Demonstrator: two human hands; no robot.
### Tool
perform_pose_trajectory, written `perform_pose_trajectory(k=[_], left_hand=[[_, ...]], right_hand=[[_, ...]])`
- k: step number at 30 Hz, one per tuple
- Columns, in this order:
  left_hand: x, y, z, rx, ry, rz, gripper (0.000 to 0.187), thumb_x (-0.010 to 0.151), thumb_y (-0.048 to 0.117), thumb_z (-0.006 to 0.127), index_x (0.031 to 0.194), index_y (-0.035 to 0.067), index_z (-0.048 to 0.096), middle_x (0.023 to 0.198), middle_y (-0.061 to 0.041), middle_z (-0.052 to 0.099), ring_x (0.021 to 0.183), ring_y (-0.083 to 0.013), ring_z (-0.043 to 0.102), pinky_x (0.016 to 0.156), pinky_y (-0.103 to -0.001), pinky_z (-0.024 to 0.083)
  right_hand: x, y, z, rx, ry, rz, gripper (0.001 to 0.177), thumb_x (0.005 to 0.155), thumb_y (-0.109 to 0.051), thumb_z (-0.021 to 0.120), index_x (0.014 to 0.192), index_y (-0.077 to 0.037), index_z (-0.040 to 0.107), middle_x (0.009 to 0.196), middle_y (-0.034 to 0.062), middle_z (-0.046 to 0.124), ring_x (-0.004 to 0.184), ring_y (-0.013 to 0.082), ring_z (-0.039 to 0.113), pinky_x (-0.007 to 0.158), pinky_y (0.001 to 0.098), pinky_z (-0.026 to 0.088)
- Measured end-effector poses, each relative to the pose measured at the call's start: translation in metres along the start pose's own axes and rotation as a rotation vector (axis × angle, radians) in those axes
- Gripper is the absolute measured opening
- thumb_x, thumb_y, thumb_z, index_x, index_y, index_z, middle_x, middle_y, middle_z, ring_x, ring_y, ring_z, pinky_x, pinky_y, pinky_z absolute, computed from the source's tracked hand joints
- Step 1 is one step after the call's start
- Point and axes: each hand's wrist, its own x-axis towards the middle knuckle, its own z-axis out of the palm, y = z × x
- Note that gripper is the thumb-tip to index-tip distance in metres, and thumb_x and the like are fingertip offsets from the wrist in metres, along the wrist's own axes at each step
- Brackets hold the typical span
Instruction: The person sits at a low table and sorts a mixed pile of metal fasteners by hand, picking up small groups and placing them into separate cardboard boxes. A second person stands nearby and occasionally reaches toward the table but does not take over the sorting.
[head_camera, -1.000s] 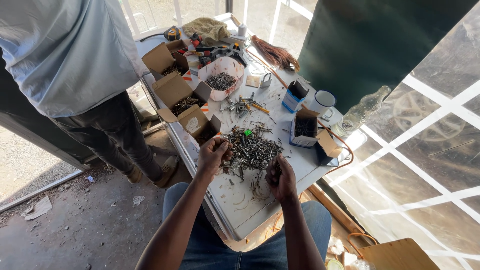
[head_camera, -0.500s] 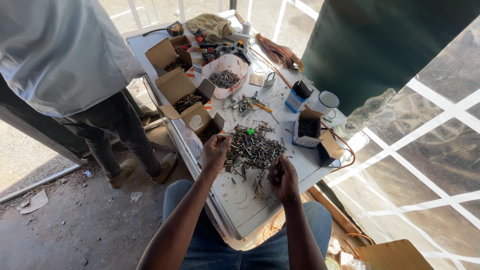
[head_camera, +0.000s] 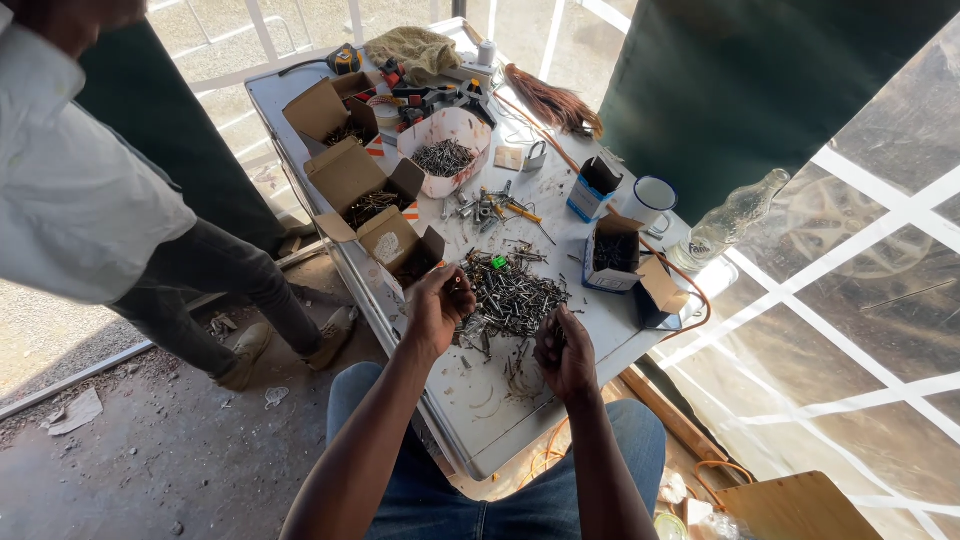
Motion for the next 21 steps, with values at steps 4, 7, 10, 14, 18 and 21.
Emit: perform_pose_trajectory(k=[4,7,10,14,18,21], left_hand=[[0.021,-0.016,-0.007,0.255,0.089,0.006,0.03,0.094,0.032,0.077,0.08,0.013,0.058,0.07,-0.005,0.057,0.056,-0.0161,0.058,0.047,-0.027,0.043],[0.026,-0.018,-0.007,0.793,0.084,0.202,0.038,0.094,0.042,0.081,0.077,0.014,0.062,0.062,-0.005,0.055,0.046,-0.0144,0.055,0.038,-0.032,0.038],[0.007,-0.004,0.019,1.43,-0.03,0.398,0.027,0.096,0.035,0.078,0.088,0.011,0.068,0.069,-0.008,0.064,0.068,-0.0308,0.07,0.053,-0.04,0.052],[0.021,-0.018,0.011,1.722,-0.044,0.477,0.018,0.095,0.028,0.079,0.089,0.015,0.068,0.071,-0.003,0.068,0.071,-0.0251,0.071,0.059,-0.038,0.056],[0.016,-0.02,0.01,1.665,-0.069,0.529,0.02,0.096,0.021,0.077,0.079,0.018,0.066,0.062,0.003,0.065,0.062,-0.0207,0.068,0.056,-0.035,0.052],[0.007,-0.01,0.019,1.66,-0.055,0.393,0.015,0.096,0.02,0.076,0.084,0.013,0.069,0.068,-0.006,0.07,0.067,-0.0263,0.071,0.056,-0.04,0.054]], right_hand=[[-0.002,-0.001,0.002,0.018,0.002,0.003,0.036,0.107,-0.035,0.055,0.085,-0.006,0.053,0.059,0.0047,0.035,0.041,0.0096,0.029,0.033,0.0184,0.022],[-0.003,-0.005,0.006,-0.01,0.01,0.004,0.037,0.107,-0.036,0.054,0.086,-0.007,0.054,0.059,0.0041,0.035,0.042,0.0092,0.029,0.033,0.0182,0.022],[-0.003,-0.006,0.007,-0.041,0.008,0.009,0.038,0.108,-0.038,0.053,0.086,-0.007,0.053,0.059,0.0044,0.035,0.042,0.0098,0.029,0.033,0.0191,0.021],[-0.003,-0.006,0.006,-0.042,0.005,0.014,0.037,0.108,-0.036,0.053,0.086,-0.007,0.052,0.059,0.0035,0.035,0.042,0.0089,0.029,0.033,0.0187,0.022],[-0.002,-0.006,0.004,-0.052,0.005,0.022,0.037,0.108,-0.037,0.052,0.087,-0.007,0.053,0.059,0.0031,0.037,0.042,0.0089,0.031,0.034,0.0189,0.022],[-0.003,-0.006,0.004,-0.054,0.031,0.037,0.037,0.107,-0.038,0.054,0.086,-0.007,0.052,0.06,0.0029,0.034,0.044,0.01,0.03,0.035,0.0193,0.021]])
